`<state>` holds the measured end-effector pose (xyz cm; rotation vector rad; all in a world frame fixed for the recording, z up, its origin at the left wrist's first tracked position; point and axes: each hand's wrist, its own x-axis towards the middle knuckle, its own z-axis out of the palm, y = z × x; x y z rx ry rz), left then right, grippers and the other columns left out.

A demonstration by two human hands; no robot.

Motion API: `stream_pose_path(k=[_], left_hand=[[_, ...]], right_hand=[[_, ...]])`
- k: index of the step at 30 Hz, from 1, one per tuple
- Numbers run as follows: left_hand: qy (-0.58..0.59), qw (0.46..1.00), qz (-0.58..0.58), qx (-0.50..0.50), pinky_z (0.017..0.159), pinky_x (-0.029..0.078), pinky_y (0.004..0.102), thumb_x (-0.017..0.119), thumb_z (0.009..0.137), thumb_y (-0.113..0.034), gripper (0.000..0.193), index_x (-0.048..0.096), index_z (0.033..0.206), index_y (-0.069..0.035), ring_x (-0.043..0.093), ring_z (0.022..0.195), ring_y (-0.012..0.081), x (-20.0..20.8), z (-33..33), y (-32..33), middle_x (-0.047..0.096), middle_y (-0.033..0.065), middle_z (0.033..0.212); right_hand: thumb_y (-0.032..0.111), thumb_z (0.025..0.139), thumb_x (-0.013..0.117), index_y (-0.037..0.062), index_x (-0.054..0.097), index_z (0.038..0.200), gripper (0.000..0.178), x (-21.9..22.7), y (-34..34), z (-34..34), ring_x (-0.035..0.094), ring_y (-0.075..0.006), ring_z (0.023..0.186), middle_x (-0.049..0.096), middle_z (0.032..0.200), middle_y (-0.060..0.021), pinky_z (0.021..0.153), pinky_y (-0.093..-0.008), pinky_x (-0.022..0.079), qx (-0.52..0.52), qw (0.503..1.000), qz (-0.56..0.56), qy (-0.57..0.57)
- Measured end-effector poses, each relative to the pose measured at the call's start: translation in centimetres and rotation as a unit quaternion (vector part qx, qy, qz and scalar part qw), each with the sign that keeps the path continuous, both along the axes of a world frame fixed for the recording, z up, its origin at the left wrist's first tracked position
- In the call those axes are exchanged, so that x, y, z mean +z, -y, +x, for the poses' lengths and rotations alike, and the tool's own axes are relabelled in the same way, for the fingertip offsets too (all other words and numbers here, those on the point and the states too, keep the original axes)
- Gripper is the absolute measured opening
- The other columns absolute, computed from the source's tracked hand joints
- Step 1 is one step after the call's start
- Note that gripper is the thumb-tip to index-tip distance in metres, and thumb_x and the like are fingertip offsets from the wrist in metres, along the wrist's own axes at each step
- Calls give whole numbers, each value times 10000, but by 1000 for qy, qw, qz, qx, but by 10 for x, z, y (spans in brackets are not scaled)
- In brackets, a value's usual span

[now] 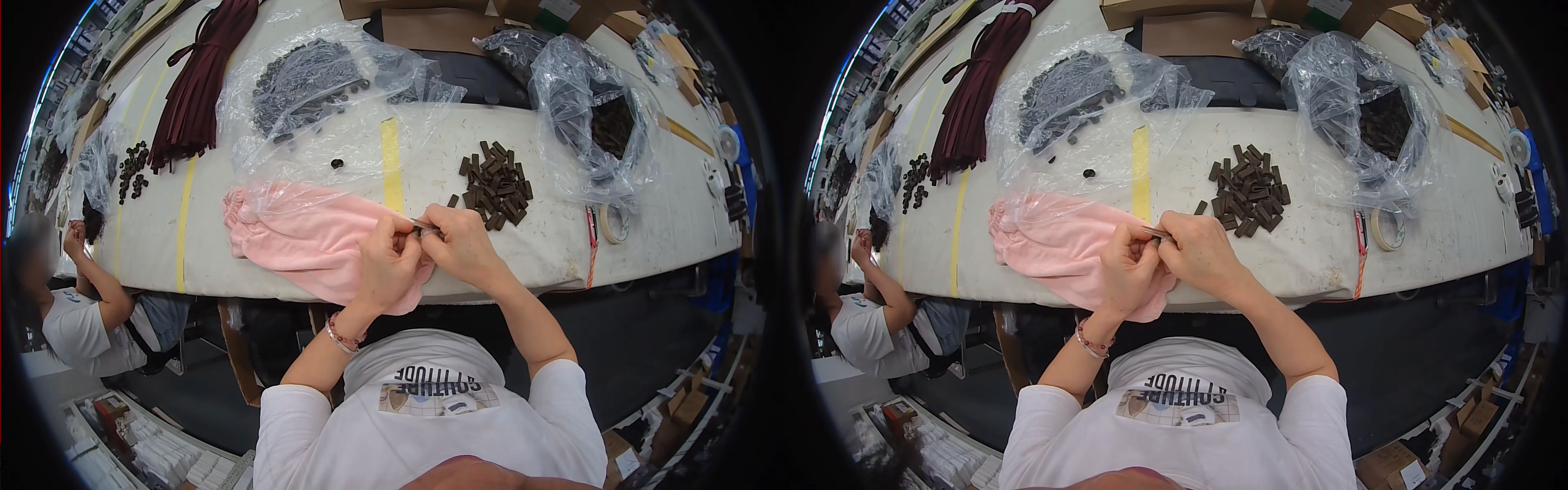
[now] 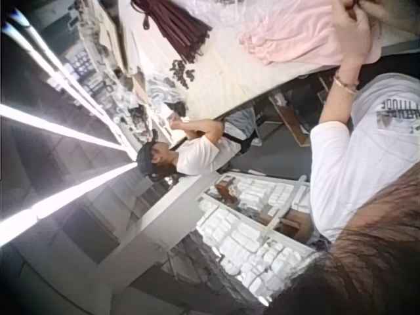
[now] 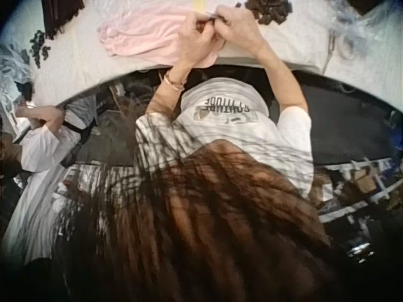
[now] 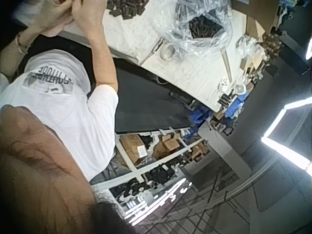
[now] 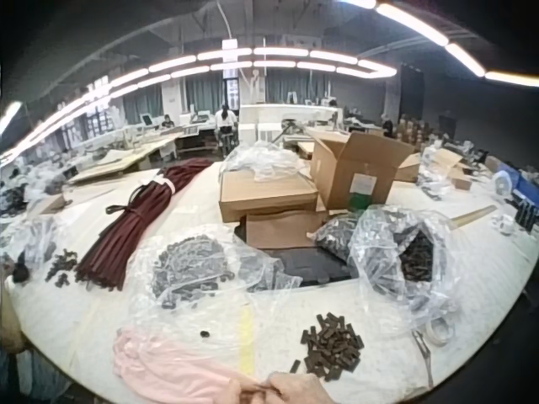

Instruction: The person assembles small hardware components by picking up plastic pieces and inserting metal pins into them using tweezers and their hands.

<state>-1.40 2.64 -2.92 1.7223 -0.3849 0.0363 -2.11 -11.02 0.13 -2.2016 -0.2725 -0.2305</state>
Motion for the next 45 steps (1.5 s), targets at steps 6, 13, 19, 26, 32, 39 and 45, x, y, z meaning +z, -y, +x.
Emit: stream_pose_path(k=[6, 13, 19, 26, 32, 39, 45], left_hand=[[-299, 901, -299, -98, 465, 426, 189, 475, 803, 42, 165, 536, 956, 54, 495, 529, 59, 10, 21, -19, 550, 49, 743], [-395, 828, -361, -168, 320, 378, 197, 472, 818, -6, 161, 542, 951, 51, 413, 359, 78, 8, 30, -30, 554, 107, 683], [-402, 820, -365, -181, 283, 320, 174, 466, 811, -18, 129, 554, 890, 34, 336, 322, 48, 9, 32, -32, 543, 94, 621], [-411, 828, -343, -163, 265, 270, 171, 444, 777, 7, 145, 580, 819, 35, 285, 301, 22, 9, 35, -35, 529, 55, 571], [-429, 821, -338, -167, 259, 249, 171, 433, 768, 18, 150, 577, 809, 30, 260, 294, 18, 10, 36, -32, 510, 38, 538], [-365, 862, -336, -101, 318, 319, 177, 429, 805, 5, 143, 563, 843, 37, 348, 336, 41, 11, 24, -20, 526, 56, 600], [-172, 956, -239, 6, 396, 395, 205, 522, 794, 21, 81, 552, 866, 44, 461, 421, 72, 10, 10, -11, 558, 77, 646]], right_hand=[[89, 801, 442, -33, 516, 894, 170, 7, 16, -5, 522, -177, 575, 526, 653, -116, 557, -300, 420, 44, 964, 205, -163], [81, 826, 421, -20, 502, 945, 176, 14, 10, 3, 491, -85, 581, 518, 662, -39, 524, -238, 399, 105, 908, 235, -331], [88, 836, 439, -6, 518, 902, 140, 7, 7, 5, 494, -75, 569, 511, 628, -24, 511, -216, 401, 132, 873, 316, -347], [99, 845, 456, -6, 524, 867, 127, 2, 6, 8, 490, -65, 569, 513, 648, -14, 527, -209, 417, 159, 866, 330, -341], [109, 847, 478, -3, 533, 824, 127, 2, 9, 11, 492, -59, 569, 515, 650, -8, 509, -213, 411, 172, 872, 318, -329], [104, 772, 500, 7, 560, 826, 126, 12, 5, 12, 537, -258, 507, 523, 543, -138, 490, -336, 408, 109, 983, 34, -146], [65, 732, 499, 13, 532, 830, 115, 3, -8, 4, 554, -320, 513, 546, 560, -148, 468, -400, 418, 26, 997, -78, -2]])
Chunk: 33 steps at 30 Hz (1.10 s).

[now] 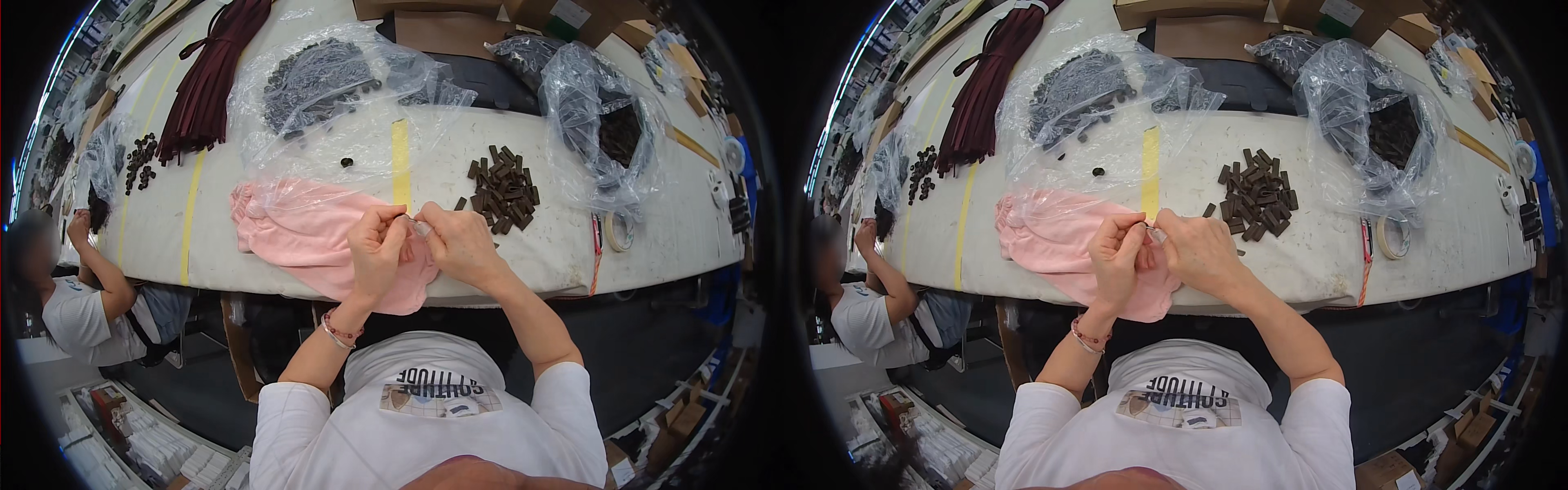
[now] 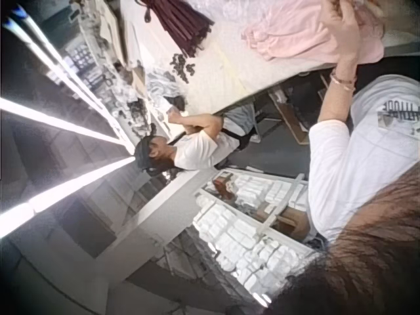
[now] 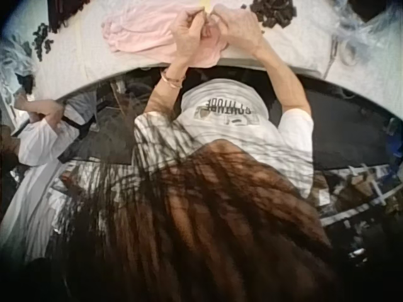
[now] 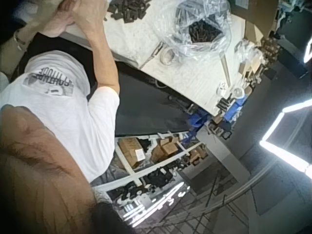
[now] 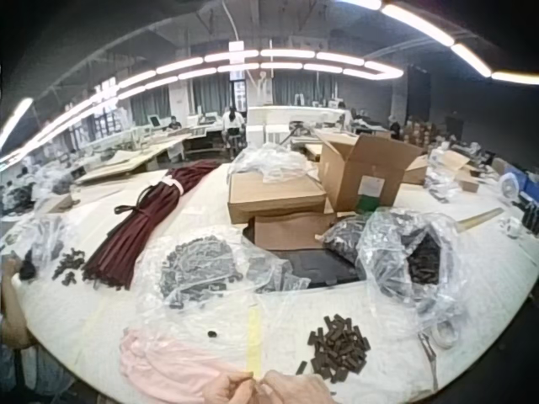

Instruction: The person assembles small hardware components by picking up plastic pieces and inserting metal pins into them using tweezers and their hands.

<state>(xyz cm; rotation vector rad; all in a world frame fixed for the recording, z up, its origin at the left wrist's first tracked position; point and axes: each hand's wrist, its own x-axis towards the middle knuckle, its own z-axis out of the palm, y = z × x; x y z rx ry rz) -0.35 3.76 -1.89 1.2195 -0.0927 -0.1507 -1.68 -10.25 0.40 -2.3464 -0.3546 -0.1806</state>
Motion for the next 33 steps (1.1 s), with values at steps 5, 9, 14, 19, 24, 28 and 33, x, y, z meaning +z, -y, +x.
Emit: stream_pose_path(k=[5, 9, 14, 19, 24, 28, 33], left_hand=[[336, 893, 267, 132, 442, 423, 231, 586, 732, 63, 156, 540, 878, 40, 532, 485, 109, -3, -4, 9, 570, 101, 689], [315, 925, 195, 84, 585, 451, 189, 542, 778, 75, 203, 500, 973, 43, 553, 675, 84, -4, -13, 12, 572, 73, 782], [274, 936, 217, 46, 554, 465, 221, 568, 769, 45, 213, 523, 977, 43, 580, 634, 121, -4, -6, 11, 587, 91, 777], [277, 935, 212, 61, 579, 482, 198, 566, 788, 32, 181, 544, 965, 63, 570, 627, 85, -8, -7, 13, 598, 88, 765], [174, 944, 259, 104, 432, 364, 216, 588, 794, -60, 321, 475, 1069, 62, 483, 456, 85, 14, 37, -9, 567, 74, 575], [213, 901, 358, 123, 409, 333, 235, 607, 794, -108, 381, 457, 1103, 57, 448, 414, 94, 34, 55, -15, 541, 58, 515], [272, 893, 359, 21, 401, 342, 265, 628, 775, -113, 286, 537, 1007, 28, 457, 398, 128, 24, 34, -1, 529, 69, 504]], right_hand=[[48, 721, 506, 13, 515, 841, 125, 3, -7, 2, 557, -307, 502, 553, 567, -147, 441, -381, 418, -52, 997, 1, 65], [52, 776, 495, 9, 520, 840, 82, 3, 0, -1, 568, -298, 519, 558, 594, -144, 451, -361, 422, -100, 991, 49, 71], [64, 820, 492, -3, 522, 845, 78, -1, -4, -18, 573, -294, 535, 556, 607, -145, 466, -334, 422, -112, 988, 102, 30], [89, 807, 499, 20, 510, 871, 95, -3, -7, -23, 583, -308, 570, 572, 609, -145, 499, -381, 441, -100, 986, 132, -6], [118, 771, 548, 49, 561, 876, 126, 13, 34, -14, 599, -269, 577, 595, 626, -118, 521, -369, 444, -149, 987, 45, -38], [109, 725, 560, 67, 577, 853, 135, 13, 66, -10, 598, -265, 571, 591, 598, -107, 539, -384, 444, -176, 981, -71, -30], [84, 685, 549, 88, 576, 893, 210, 1, 55, 0, 574, -289, 564, 575, 581, -105, 527, -383, 426, -97, 983, -156, -18]])
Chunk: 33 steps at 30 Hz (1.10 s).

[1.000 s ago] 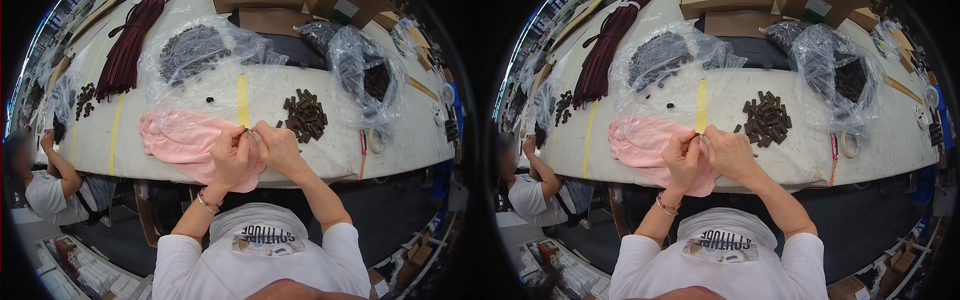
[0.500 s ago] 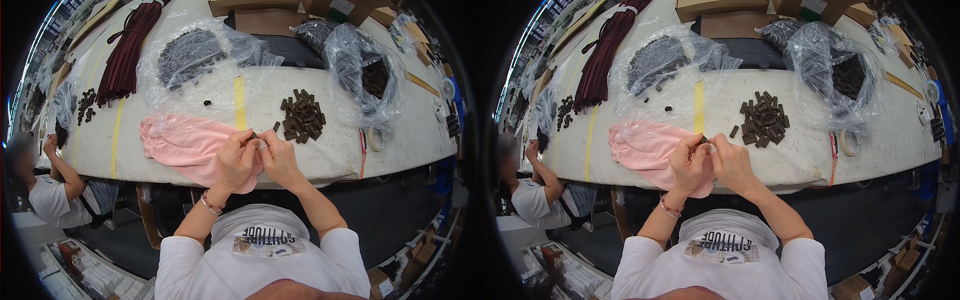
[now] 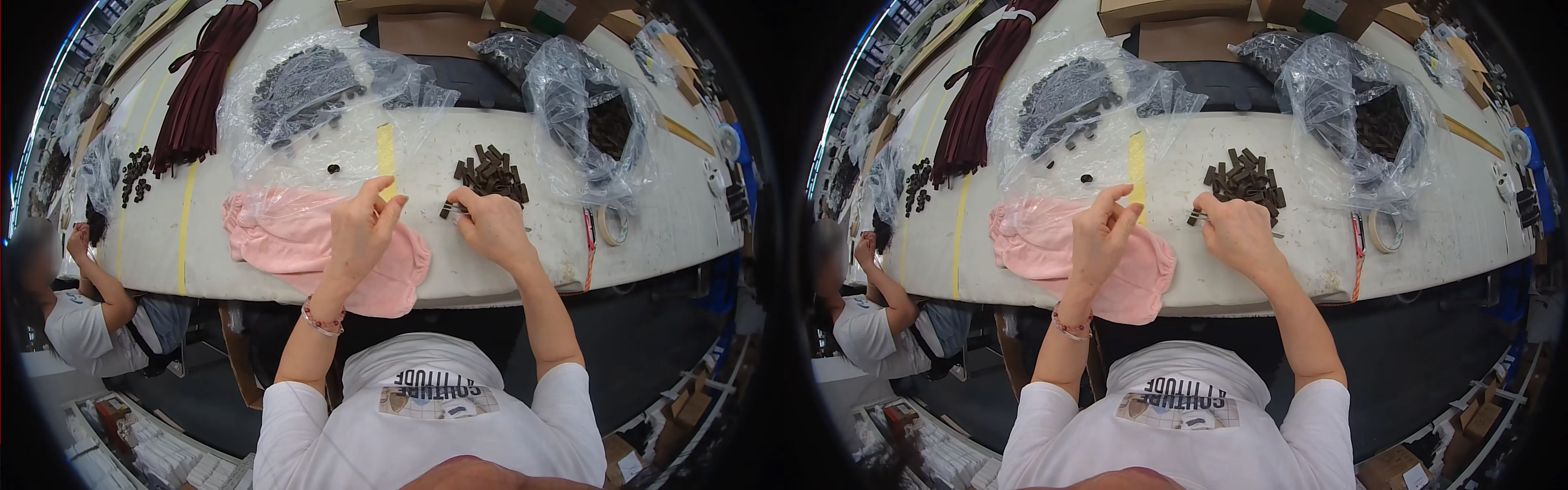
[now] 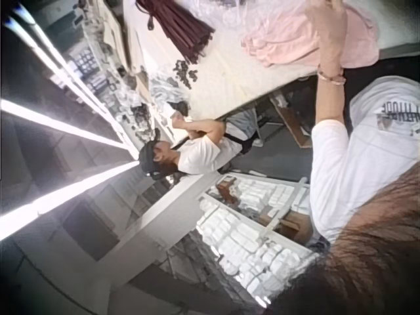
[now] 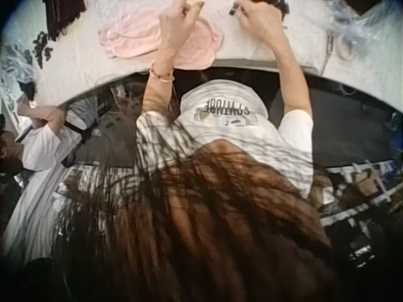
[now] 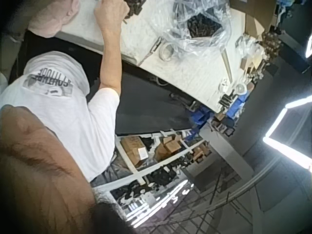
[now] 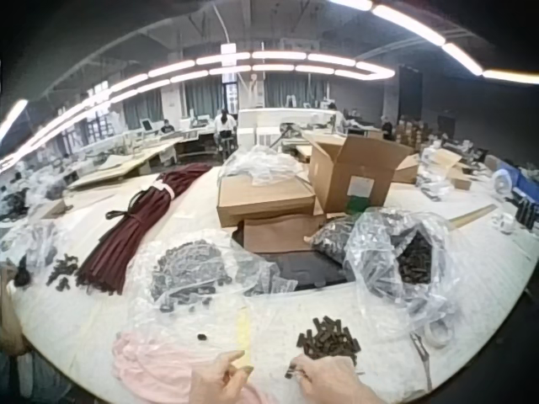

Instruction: The person assembles small hardware components by picking up plastic pieces and inserting metal pins into them using tweezers and their hands.

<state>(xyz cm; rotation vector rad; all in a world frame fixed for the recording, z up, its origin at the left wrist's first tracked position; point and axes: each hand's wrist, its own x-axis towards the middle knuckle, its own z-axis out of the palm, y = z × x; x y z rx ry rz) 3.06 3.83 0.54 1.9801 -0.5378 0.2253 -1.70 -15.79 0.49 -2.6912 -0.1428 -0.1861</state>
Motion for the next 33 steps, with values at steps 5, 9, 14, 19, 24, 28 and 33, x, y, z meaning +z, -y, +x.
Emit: stream_pose_path(k=[5, 9, 14, 19, 24, 28, 33], left_hand=[[-45, 997, 23, -53, 424, 318, 191, 610, 782, -54, 210, 575, 977, 14, 415, 461, 31, -1, -13, 2, 497, -1, 525], [-119, 990, -23, -70, 428, 332, 180, 575, 815, -74, 190, 576, 982, 15, 431, 464, 34, -3, -15, 1, 528, -4, 571], [-297, 927, -208, -94, 480, 417, 200, 545, 839, -95, 162, 562, 928, 39, 497, 514, 67, -4, -20, 6, 558, 25, 627], [-421, 810, -371, -172, 504, 463, 218, 500, 857, -58, 133, 549, 926, 46, 540, 557, 91, -9, -23, 6, 587, 85, 752], [-475, 709, -498, -156, 512, 480, 255, 498, 859, -60, 132, 534, 942, 35, 543, 551, 115, -6, -30, 8, 584, 113, 767], [-474, 708, -501, -151, 494, 469, 253, 484, 871, -79, 136, 513, 961, 20, 534, 534, 118, -10, -34, 9, 574, 112, 772], [-497, 672, -522, -171, 412, 399, 230, 448, 890, -101, 105, 488, 936, -16, 477, 466, 100, -13, -40, 12, 549, 85, 690]], right_hand=[[65, 681, 518, 64, 535, 824, 144, -2, -6, 15, 573, -309, 548, 562, 561, -133, 508, -394, 431, 77, 993, -73, -46], [61, 660, 548, 50, 503, 774, 123, -6, -4, 18, 568, -285, 531, 549, 554, -98, 497, -388, 422, 117, 986, -103, -51], [28, 642, 563, 54, 508, 765, 137, 14, -12, 7, 551, -242, 479, 539, 544, -72, 448, -331, 410, 127, 985, 55, 99], [39, 662, 580, 49, 513, 795, 149, 16, -26, -1, 518, -186, 430, 506, 516, -58, 405, -280, 380, 179, 964, 99, 171], [-31, 690, 528, -2, 520, 858, 171, 9, -31, -12, 372, -10, 537, 446, 580, 34, 458, -166, 299, 13, 901, 432, 42], [-35, 696, 518, -24, 548, 869, 176, -4, -33, -15, 380, 5, 527, 448, 596, 48, 438, -150, 288, -2, 848, 529, -35], [-22, 738, 522, -21, 573, 913, 182, 2, -39, -14, 369, 7, 463, 499, 614, 36, 400, -152, 273, -3, 788, 609, -92]])
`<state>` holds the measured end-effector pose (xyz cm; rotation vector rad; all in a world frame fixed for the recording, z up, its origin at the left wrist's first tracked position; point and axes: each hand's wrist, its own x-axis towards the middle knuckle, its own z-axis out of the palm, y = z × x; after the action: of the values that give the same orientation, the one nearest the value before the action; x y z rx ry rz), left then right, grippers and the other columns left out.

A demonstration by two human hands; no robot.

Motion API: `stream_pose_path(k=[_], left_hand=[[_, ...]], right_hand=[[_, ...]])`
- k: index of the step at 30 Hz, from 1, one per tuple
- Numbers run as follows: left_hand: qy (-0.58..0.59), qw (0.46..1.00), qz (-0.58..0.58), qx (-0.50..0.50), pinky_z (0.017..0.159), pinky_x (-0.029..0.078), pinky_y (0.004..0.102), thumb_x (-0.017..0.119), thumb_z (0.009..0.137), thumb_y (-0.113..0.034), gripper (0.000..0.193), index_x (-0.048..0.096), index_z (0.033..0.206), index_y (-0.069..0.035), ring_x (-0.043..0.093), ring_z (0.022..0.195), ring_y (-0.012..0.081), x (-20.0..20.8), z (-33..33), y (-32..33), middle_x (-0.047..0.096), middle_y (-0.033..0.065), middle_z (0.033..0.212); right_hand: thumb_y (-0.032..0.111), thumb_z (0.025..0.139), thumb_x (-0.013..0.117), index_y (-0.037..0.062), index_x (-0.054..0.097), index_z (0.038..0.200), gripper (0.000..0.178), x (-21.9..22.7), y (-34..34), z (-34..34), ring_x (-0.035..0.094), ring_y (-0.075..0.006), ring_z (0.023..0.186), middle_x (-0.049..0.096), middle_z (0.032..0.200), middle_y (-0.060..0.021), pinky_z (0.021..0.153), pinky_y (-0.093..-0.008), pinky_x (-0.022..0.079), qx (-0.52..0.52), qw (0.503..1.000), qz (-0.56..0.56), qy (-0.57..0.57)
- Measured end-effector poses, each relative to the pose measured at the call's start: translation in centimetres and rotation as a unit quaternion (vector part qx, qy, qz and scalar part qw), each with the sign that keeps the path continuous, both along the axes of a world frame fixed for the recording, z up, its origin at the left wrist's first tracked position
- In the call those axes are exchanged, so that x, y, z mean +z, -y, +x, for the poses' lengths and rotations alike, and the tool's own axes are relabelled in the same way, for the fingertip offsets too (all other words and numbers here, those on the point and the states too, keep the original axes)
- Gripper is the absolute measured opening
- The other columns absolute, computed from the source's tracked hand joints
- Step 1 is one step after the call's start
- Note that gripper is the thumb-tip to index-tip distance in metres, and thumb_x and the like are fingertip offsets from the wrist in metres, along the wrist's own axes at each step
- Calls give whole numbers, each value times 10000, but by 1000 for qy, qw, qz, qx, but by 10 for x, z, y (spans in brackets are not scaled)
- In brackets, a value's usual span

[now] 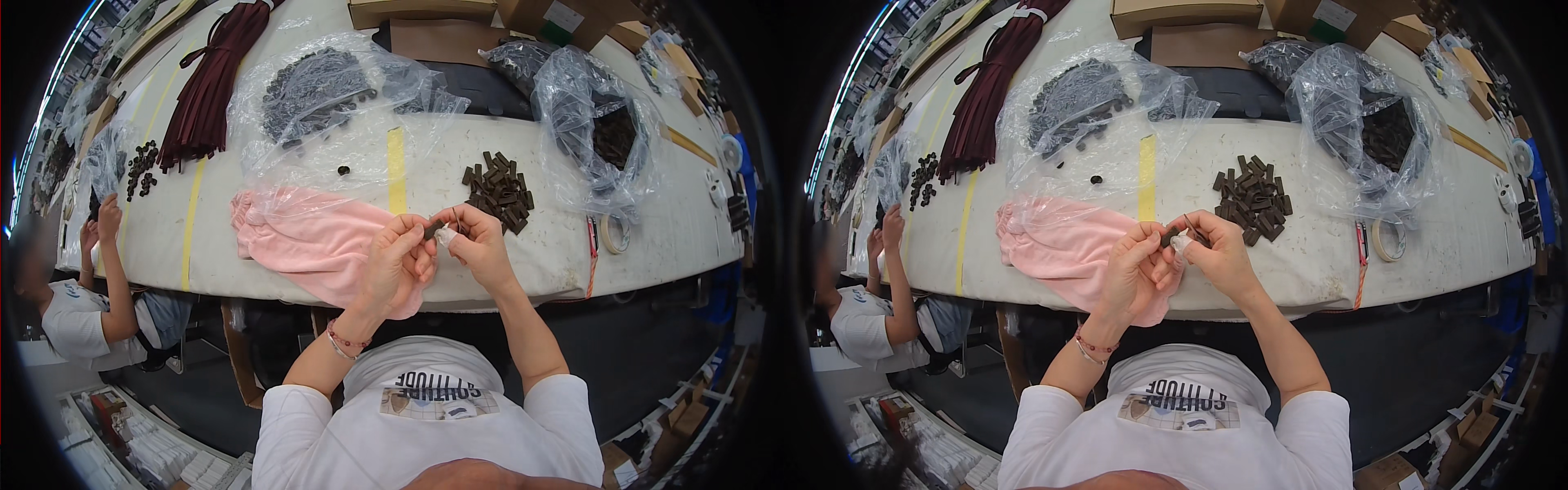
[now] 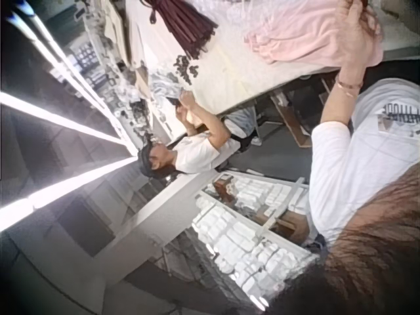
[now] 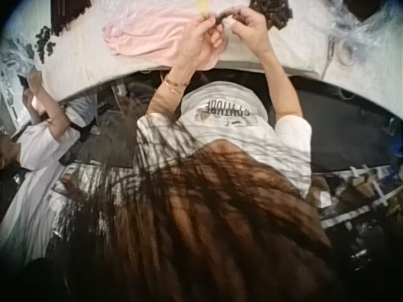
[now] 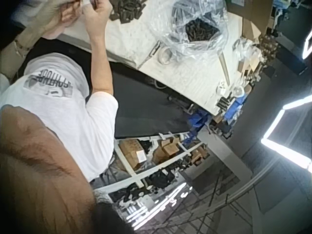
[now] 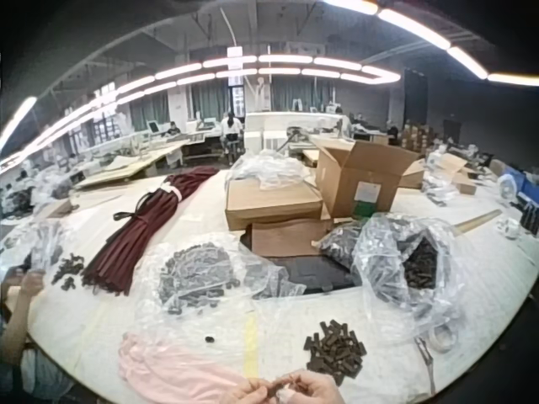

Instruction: The person assembles small hardware components by picking up plastic pieces and inserting metal pins into them using tweezers and their hands.

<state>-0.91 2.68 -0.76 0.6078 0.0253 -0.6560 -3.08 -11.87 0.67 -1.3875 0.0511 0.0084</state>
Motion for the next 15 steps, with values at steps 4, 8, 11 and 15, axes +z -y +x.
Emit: stream_pose_path(k=[4, 8, 11, 15], left_hand=[[-53, 998, -22, 4, 360, 327, 208, 424, 894, -98, 80, 471, 930, -42, 400, 407, 83, 2, -2, 3, 527, 63, 633], [-67, 997, -14, 33, 356, 311, 196, 415, 892, -80, 78, 467, 934, -40, 380, 398, 76, 3, -6, 6, 521, 60, 630], [-46, 997, 12, 59, 354, 308, 191, 409, 895, -75, 81, 468, 936, -38, 376, 398, 67, 1, -9, 11, 519, 56, 631], [16, 990, 95, 104, 364, 338, 195, 431, 886, -56, 84, 474, 945, -13, 408, 412, 65, 1, -16, 16, 529, 50, 634]], right_hand=[[23, 789, 542, -45, 568, 922, 152, -2, 0, -2, 495, -24, 648, 582, 748, -8, 567, -165, 401, 17, 1000, -17, -6], [21, 779, 541, -57, 580, 923, 168, 0, -4, -3, 498, -32, 634, 589, 723, -19, 562, -175, 411, 5, 999, -43, -3], [21, 751, 551, -61, 586, 891, 165, -7, -5, -2, 491, -33, 598, 583, 674, -22, 533, -178, 402, -14, 997, -80, 18], [24, 707, 556, -61, 574, 809, 134, -8, -5, -3, 467, -34, 540, 551, 598, -33, 479, -186, 379, -61, 979, -189, 50]])
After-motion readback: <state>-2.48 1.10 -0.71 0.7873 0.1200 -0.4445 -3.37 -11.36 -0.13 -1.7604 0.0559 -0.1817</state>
